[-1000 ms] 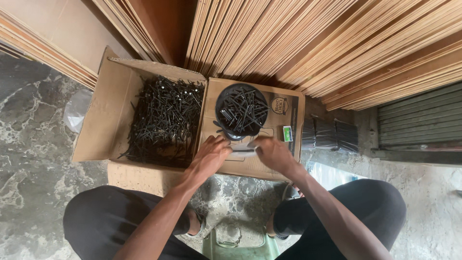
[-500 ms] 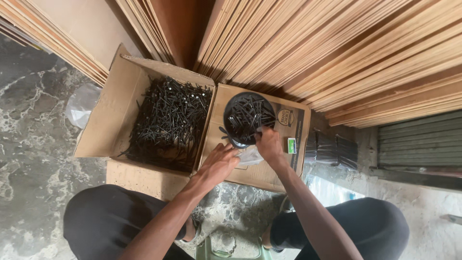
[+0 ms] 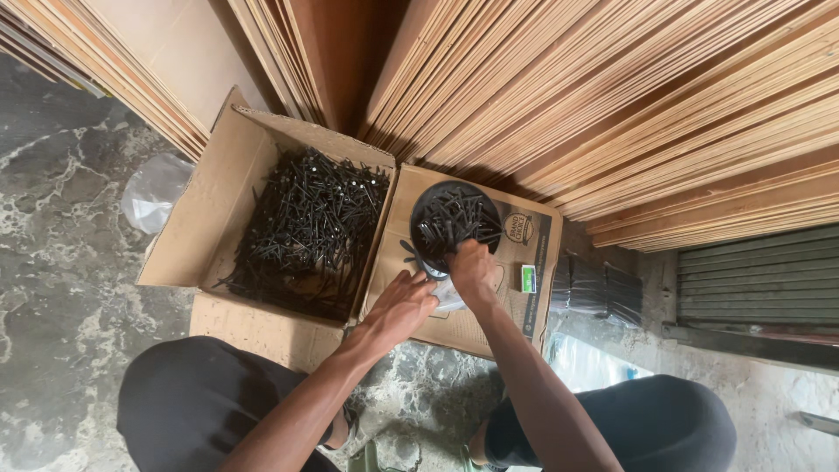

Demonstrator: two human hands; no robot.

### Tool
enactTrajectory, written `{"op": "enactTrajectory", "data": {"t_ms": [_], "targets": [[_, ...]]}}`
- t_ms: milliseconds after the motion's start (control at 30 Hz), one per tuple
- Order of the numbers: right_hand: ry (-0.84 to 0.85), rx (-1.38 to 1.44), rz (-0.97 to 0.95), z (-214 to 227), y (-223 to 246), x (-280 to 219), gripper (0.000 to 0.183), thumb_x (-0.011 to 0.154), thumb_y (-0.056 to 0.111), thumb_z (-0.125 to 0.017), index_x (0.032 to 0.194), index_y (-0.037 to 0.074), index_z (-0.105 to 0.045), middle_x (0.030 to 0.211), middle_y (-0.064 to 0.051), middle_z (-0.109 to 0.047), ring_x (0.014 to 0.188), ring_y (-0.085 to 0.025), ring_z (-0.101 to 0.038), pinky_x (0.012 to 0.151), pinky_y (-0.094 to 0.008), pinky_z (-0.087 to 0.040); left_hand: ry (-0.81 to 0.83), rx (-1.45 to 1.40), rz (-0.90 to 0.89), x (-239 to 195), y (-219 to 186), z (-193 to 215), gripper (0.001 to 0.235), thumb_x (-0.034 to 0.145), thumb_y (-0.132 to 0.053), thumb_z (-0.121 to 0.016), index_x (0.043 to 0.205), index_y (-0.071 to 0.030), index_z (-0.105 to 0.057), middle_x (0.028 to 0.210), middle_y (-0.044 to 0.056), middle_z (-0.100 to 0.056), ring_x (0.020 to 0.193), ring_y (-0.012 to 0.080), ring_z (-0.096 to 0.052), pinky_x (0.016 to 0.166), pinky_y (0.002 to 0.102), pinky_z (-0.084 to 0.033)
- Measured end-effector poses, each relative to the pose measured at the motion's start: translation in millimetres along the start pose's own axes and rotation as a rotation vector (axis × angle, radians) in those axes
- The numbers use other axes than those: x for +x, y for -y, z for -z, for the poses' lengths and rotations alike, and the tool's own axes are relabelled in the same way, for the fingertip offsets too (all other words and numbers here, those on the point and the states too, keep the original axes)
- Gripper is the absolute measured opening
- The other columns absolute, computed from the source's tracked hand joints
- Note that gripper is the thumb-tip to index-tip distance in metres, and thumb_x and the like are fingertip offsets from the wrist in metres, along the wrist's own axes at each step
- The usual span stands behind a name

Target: The person picks up nails from a container by hand and places them into a small plastic bag.

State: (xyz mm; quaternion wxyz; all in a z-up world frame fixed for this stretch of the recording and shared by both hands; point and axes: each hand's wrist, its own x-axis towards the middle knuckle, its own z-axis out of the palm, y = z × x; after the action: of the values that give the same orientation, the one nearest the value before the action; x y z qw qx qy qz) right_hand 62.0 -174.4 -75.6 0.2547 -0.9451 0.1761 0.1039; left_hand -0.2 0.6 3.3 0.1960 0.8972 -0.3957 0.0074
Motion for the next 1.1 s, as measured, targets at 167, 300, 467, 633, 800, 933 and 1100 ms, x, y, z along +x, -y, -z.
{"op": "enactTrajectory", "data": {"t_ms": [167, 300, 467, 633, 800, 933, 1100], "targets": [[0.037, -0.131, 0.068, 38.3, 23.4, -25.4, 0.027, 0.075, 0.035, -0.067, 0.081, 0.009, -0.072, 0.076, -0.009, -0.069, 0.074, -0.028, -0.066, 0.069, -0.036, -0.055, 0.017, 0.028, -0.008, 2.0, -8.4, 17.6, 0.020, 0.076, -0.011, -0.050, 0.062, -0.010, -0.064, 0.079, 0.002, -0.059, 0.082, 0.0216, -0.047, 0.064, 0.035, -0.039], [-0.007, 0.199, -0.002, 36.5, 7.6, -14.8, 0.032, 0.072, 0.040, -0.072, 0.090, 0.014, -0.070, 0.087, -0.010, -0.068, 0.089, -0.032, -0.063, 0.076, -0.044, -0.052, 0.039, 0.004, -0.014, -2.3, -15.2, 39.2, 0.023, 0.079, -0.011, -0.048, 0.063, -0.010, -0.064, 0.076, 0.004, -0.059, 0.080, 0.0213, -0.048, 0.064, 0.035, -0.038], [0.239, 0.883, -0.175, 103.1, 42.0, -49.0, 0.021, 0.081, 0.010, -0.066, 0.098, -0.001, -0.066, 0.077, -0.011, -0.062, 0.062, -0.012, -0.053, 0.054, -0.019, -0.047, 0.029, 0.015, -0.027, 1.0, -14.6, 42.0, 0.023, 0.078, -0.009, -0.047, 0.062, -0.008, -0.064, 0.079, 0.005, -0.061, 0.082, 0.0228, -0.048, 0.063, 0.036, -0.039], [0.368, 1.097, -0.207, 153.9, 54.4, -76.2, 0.023, 0.082, 0.007, -0.064, 0.101, -0.004, -0.060, 0.080, -0.008, -0.056, 0.069, -0.013, -0.055, 0.061, -0.018, -0.048, 0.022, 0.026, -0.040, -1.8, -17.1, 38.8, 0.022, 0.077, -0.008, -0.047, 0.061, -0.007, -0.063, 0.081, 0.006, -0.061, 0.083, 0.0237, -0.048, 0.063, 0.036, -0.039], [0.455, 1.102, -0.121, 179.6, 33.4, -90.2, 0.028, 0.081, 0.005, -0.063, 0.106, -0.007, -0.057, 0.081, -0.007, -0.052, 0.070, -0.013, -0.055, 0.063, -0.022, -0.049, -0.005, 0.064, -0.075, -3.5, -11.4, 24.2, 0.020, 0.077, -0.008, -0.049, 0.063, -0.008, -0.063, 0.081, 0.007, -0.062, 0.082, 0.0238, -0.049, 0.063, 0.036, -0.040], [0.480, 1.165, -0.189, 179.4, 11.0, -109.0, 0.023, 0.081, 0.000, -0.062, 0.102, -0.008, -0.058, 0.082, -0.013, -0.056, 0.073, -0.019, -0.059, 0.067, -0.024, -0.050, -0.031, 0.069, -0.086, -7.7, -0.2, -3.0, 0.010, 0.070, -0.012, -0.054, 0.063, -0.009, -0.062, 0.083, 0.006, -0.062, 0.084, 0.0251, -0.049, 0.062, 0.037, -0.040], [0.430, 1.202, -0.220, 171.4, 6.0, -127.2, 0.023, 0.082, 0.003, -0.063, 0.099, -0.010, -0.055, 0.083, -0.013, -0.058, 0.077, -0.017, -0.062, 0.070, -0.022, -0.051, -0.008, 0.040, -0.083, -11.7, 4.3, -21.7, 0.008, 0.067, -0.011, -0.056, 0.062, -0.008, -0.062, 0.081, 0.007, -0.061, 0.085, 0.0262, -0.050, 0.063, 0.038, -0.040]]}}
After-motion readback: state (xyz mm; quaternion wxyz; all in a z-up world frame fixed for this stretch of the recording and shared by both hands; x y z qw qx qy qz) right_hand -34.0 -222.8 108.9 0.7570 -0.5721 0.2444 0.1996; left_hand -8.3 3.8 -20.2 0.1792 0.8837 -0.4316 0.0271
